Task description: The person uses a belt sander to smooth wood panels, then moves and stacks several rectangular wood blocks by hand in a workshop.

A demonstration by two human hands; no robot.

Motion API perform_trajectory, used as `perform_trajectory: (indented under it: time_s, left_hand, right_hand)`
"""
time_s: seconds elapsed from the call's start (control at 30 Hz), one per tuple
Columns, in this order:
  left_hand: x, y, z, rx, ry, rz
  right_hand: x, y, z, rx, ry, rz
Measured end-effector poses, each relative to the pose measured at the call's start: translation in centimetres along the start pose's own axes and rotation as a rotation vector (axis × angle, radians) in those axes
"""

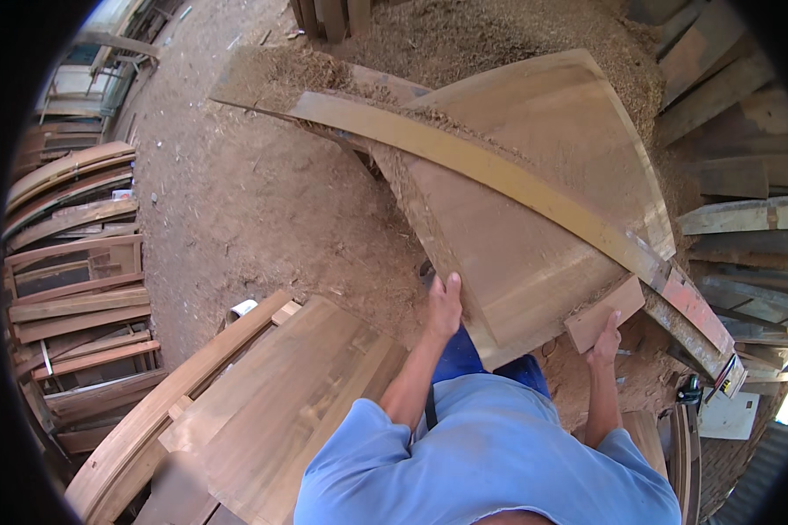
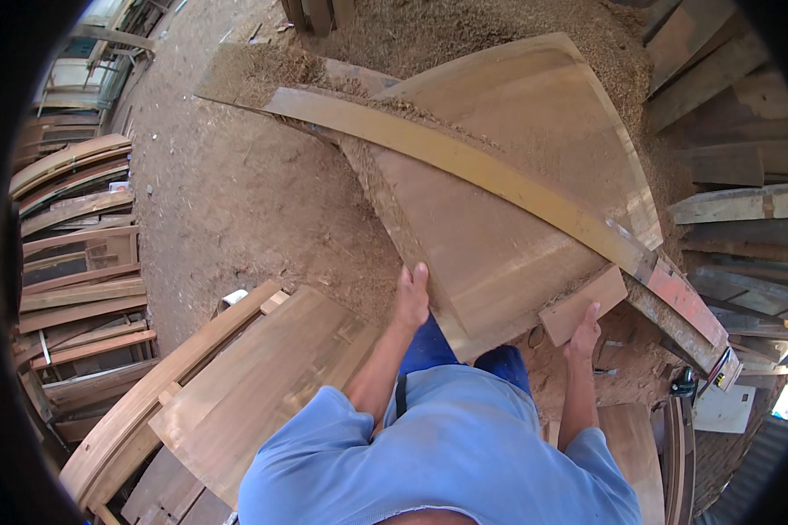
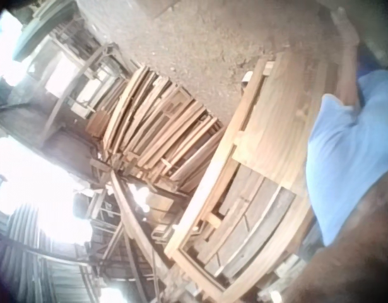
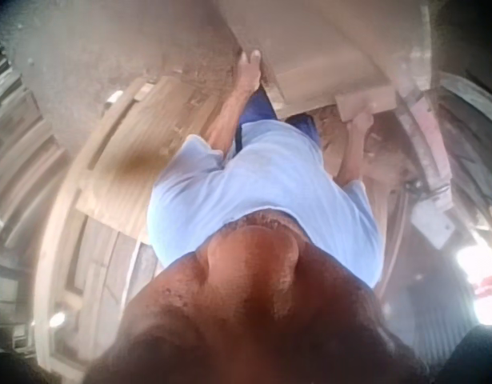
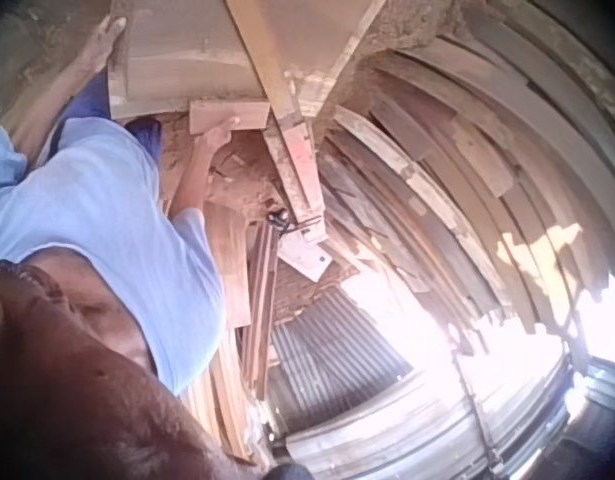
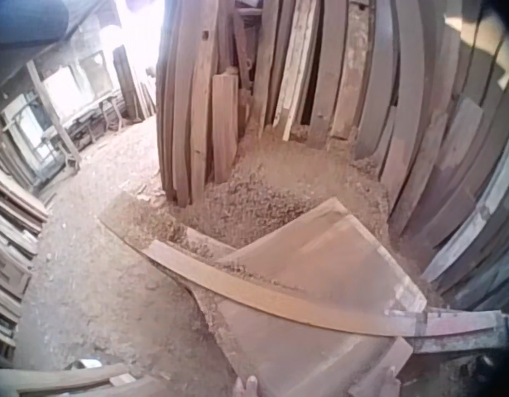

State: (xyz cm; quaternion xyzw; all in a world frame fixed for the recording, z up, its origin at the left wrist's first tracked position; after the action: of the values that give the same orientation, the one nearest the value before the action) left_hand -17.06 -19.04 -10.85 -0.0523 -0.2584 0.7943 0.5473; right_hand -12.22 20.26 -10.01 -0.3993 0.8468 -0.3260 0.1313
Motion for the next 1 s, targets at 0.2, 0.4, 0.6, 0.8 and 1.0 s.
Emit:
perform_trajectory:
  time_s: [0.2, 0.4, 0.6, 0.8, 1.0]
  left_hand:
    - [-0.1, -2.2, -1.2, -0.115, -0.154, -0.15]
    - [-3.4, 6.4, 4.2, -0.175, 0.128, -0.038]
    - [-8.2, 20.8, 10.7, 0.02, -0.09, 0.113]
    - [-7.9, 23.5, 11.9, 0.137, -0.136, 0.017]
    - [-8.6, 16.5, 9.3, 0.118, -0.202, 0.053]
  right_hand:
    - [-1.1, -0.7, -0.5, 0.054, -0.048, 0.042]
    - [-2.8, 0.3, 0.5, 0.076, -0.036, 0.106]
    - [-1.7, 0.1, -0.1, 0.073, 0.002, 0.081]
    - [-1.7, -0.3, -0.3, 0.018, 0.001, 0.074]
    - [-3.5, -0.8, -1.1, -0.002, -0.008, 0.049]
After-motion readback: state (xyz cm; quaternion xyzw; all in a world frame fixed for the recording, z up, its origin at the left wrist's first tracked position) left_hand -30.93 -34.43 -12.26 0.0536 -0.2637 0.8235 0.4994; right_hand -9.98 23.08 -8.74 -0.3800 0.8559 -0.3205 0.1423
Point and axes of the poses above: each hand's wrist, its own y-axis towards the middle knuckle, its own x-axis out of the palm, z = x × y, the point moved 5 cm from there along y, towards the middle knuckle, and after that the axes turned 2 degrees about y, right-handed, at the moved point
